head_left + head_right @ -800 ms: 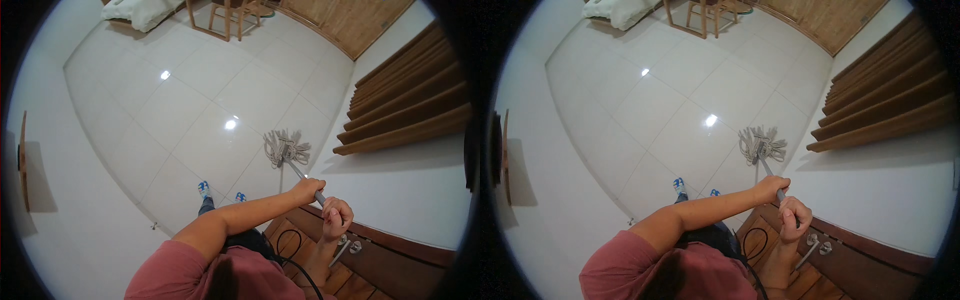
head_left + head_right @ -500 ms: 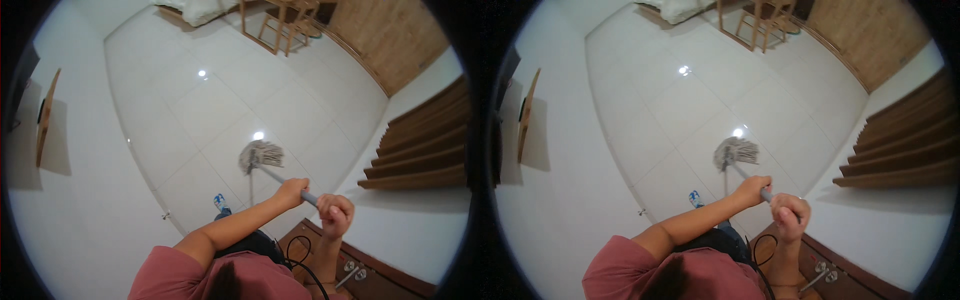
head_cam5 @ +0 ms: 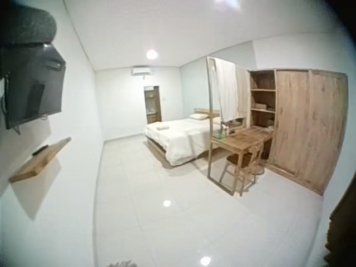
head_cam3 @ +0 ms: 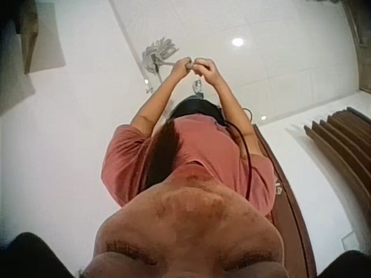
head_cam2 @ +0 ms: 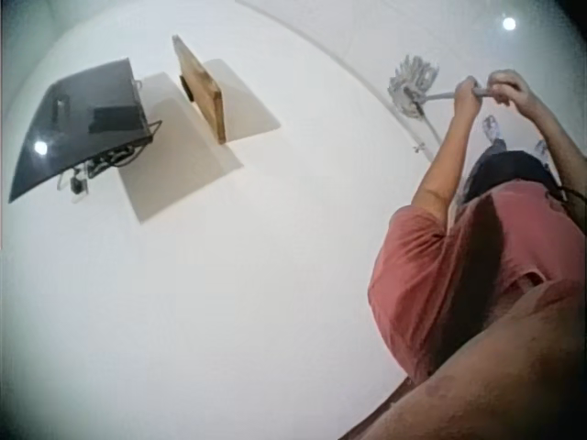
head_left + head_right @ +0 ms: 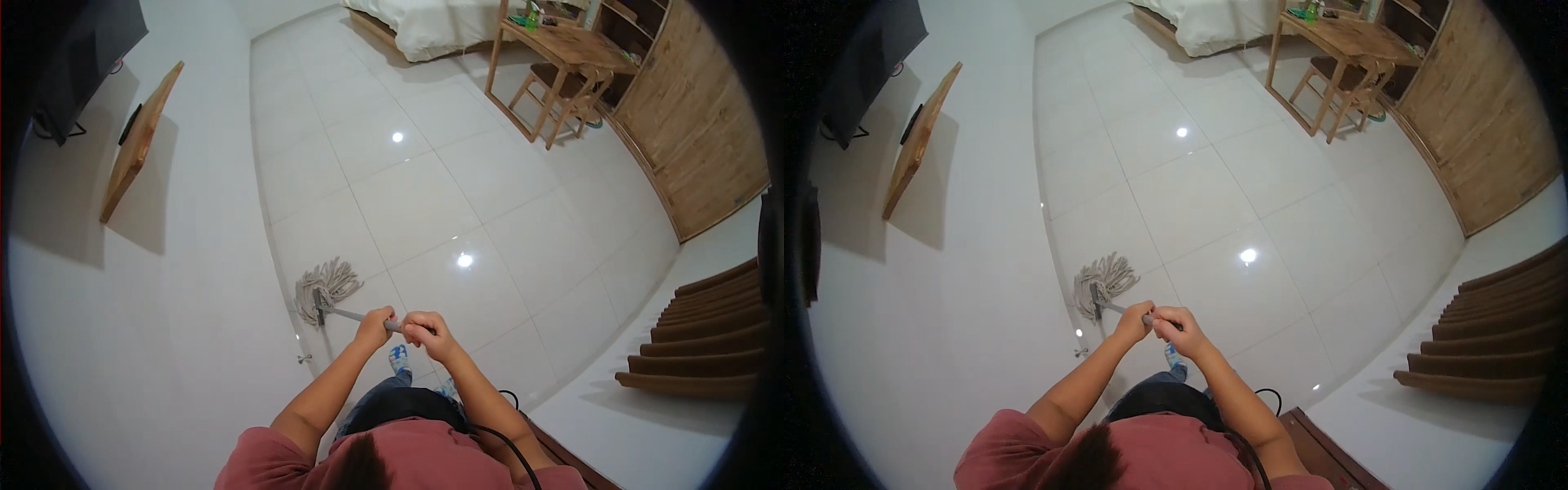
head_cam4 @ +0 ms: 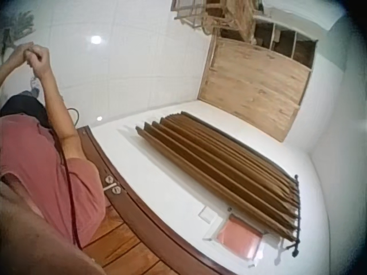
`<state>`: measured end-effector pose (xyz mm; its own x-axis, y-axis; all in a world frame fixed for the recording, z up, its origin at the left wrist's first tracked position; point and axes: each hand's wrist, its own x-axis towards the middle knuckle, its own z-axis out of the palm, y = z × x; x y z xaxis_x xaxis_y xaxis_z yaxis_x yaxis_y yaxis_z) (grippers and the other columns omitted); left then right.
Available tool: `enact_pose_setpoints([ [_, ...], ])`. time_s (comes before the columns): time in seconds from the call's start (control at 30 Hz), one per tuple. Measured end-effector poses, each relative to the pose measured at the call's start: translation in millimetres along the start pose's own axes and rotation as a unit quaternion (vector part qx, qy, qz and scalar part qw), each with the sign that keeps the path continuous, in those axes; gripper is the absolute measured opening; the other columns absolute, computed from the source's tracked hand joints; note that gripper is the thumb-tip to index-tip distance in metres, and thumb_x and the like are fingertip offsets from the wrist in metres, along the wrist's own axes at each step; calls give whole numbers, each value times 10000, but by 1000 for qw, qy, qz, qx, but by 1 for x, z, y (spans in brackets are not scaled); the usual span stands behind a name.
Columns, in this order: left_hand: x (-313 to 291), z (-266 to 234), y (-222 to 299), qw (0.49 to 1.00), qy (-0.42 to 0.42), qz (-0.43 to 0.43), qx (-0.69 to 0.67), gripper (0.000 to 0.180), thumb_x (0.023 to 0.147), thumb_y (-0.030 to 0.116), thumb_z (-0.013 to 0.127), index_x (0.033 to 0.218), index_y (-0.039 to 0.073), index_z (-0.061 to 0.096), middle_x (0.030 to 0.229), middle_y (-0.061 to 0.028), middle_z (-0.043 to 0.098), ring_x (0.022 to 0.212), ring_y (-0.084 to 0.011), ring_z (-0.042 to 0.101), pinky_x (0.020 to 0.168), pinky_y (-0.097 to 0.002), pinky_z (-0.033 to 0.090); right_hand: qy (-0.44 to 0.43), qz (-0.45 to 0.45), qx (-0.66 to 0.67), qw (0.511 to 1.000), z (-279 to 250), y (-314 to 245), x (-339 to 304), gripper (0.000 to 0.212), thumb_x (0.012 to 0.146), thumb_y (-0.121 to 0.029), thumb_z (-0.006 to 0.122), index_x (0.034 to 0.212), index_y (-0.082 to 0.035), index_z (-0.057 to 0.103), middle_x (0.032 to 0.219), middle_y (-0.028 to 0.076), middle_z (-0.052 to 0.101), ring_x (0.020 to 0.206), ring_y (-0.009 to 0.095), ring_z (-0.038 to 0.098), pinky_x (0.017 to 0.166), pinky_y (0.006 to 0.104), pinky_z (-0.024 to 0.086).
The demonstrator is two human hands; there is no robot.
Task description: The person mops a white tiled floor in a bedroom using a string mop. They move the mop back and forth across the floor, navigating around a bed, a wooden desk, and a chair. The person systematically covers the open floor area, including the space under the desk and near the bed frame.
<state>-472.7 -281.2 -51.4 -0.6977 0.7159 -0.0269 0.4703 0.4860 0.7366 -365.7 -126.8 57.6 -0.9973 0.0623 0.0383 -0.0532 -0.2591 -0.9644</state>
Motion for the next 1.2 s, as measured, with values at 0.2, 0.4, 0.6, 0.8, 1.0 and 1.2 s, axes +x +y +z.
enact_pose_setpoints([
  [0.2, 51, -13, 53, 992, 6, 66, -108, 47, 818, 92, 552, 815, 50, 530, 720, -202, 583, 709, -414, 574, 606, -434, 441, 72, -10, -122, 990, -5, -89, 29, 226, 822, -120, 503, 637, 4, 540, 558, 36, 522, 464, 83, 430, 432, 236, 334],
  [0.4, 134, 13, 102, 967, -16, 165, -192, 84, 828, 84, 552, 780, 39, 498, 683, -194, 522, 653, -366, 509, 594, -397, 410, 113, -76, -292, 947, -29, -122, 37, 184, 760, -86, 514, 599, 1, 498, 544, 47, 484, 469, 108, 426, 449, 257, 324],
  [0.6, 212, 38, 89, 901, -136, 50, -409, 218, 829, 92, 542, 646, 17, 451, 590, -120, 389, 583, -206, 427, 596, -340, 410, 152, -150, -271, 939, -60, -88, 82, 201, 741, -105, 572, 623, 10, 457, 582, 88, 462, 556, 207, 452, 541, 315, 353],
  [0.8, 285, 9, 78, 959, -58, 155, -229, 189, 816, 134, 604, 688, 36, 505, 600, -123, 449, 562, -218, 432, 534, -335, 392, 190, -214, -162, 944, -89, -106, 165, 287, 760, -164, 539, 548, -63, 374, 469, 25, 409, 443, 143, 389, 572, 316, 384],
  [1.0, 347, -65, 19, 987, 65, 147, -7, 124, 800, 114, 618, 736, 43, 538, 664, -147, 531, 613, -256, 528, 559, -351, 429, 119, -182, -112, 970, -117, -82, 267, 283, 748, -173, 548, 547, -27, 412, 498, 56, 422, 480, 176, 413, 544, 317, 368],
  [1.2, 378, -118, -113, 976, 142, 36, -164, 82, 818, 88, 576, 761, 42, 539, 654, -139, 497, 617, -220, 474, 575, -352, 401, -42, -214, -175, 960, -96, -15, 385, 141, 728, -11, 552, 644, 7, 440, 620, 115, 433, 570, 230, 433, 562, 338, 363],
])
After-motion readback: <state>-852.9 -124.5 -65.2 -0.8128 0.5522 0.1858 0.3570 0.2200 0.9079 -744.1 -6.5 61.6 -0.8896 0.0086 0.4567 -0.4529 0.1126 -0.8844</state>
